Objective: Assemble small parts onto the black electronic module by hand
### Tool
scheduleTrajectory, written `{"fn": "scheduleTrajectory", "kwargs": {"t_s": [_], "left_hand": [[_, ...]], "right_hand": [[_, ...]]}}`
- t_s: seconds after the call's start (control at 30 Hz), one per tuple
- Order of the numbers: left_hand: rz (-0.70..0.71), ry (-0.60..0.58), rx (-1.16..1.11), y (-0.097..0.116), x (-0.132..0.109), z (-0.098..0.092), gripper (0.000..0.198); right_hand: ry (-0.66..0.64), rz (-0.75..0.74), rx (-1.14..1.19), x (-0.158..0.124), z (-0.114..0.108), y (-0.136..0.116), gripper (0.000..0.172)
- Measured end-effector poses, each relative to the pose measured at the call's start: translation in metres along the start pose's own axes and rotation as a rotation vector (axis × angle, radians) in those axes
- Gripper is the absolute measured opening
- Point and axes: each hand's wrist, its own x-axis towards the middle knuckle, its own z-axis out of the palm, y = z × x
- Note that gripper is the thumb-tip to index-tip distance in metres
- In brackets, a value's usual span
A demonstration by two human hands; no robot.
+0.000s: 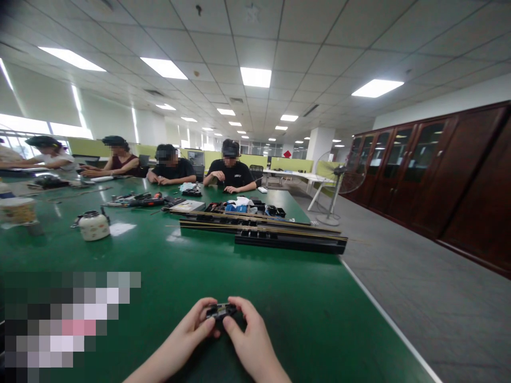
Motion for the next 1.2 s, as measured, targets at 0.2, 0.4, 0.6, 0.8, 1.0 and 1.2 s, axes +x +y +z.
{"fn": "scheduleTrajectory", "kwargs": {"t_s": [0.2, 0.4, 0.6, 0.8, 1.0, 1.2], "left_hand": [[0.029, 0.053, 0.051, 0.001, 0.000, -0.001, 0.037], [0.054, 0.082, 0.059, -0.002, 0.001, -0.002, 0.048], [0.083, 0.071, 0.109, -0.003, 0.000, -0.003, 0.040], [0.071, 0.068, 0.059, -0.001, 0.000, -0.002, 0.042], [0.089, 0.044, 0.089, 0.000, -0.001, -0.002, 0.037], [0.080, 0.051, 0.089, -0.001, 0.000, -0.002, 0.039]], "right_hand": [[-0.022, 0.010, 0.157, 0.004, 0.002, 0.005, 0.032], [-0.011, -0.014, 0.183, 0.003, 0.003, 0.001, 0.032], [-0.023, -0.139, 0.057, 0.000, 0.002, -0.005, 0.024], [-0.031, -0.133, 0.026, -0.002, 0.001, -0.010, 0.024], [-0.030, -0.067, 0.069, -0.002, 0.002, -0.004, 0.027], [-0.016, -0.019, 0.106, 0.001, 0.004, 0.009, 0.036]]}}
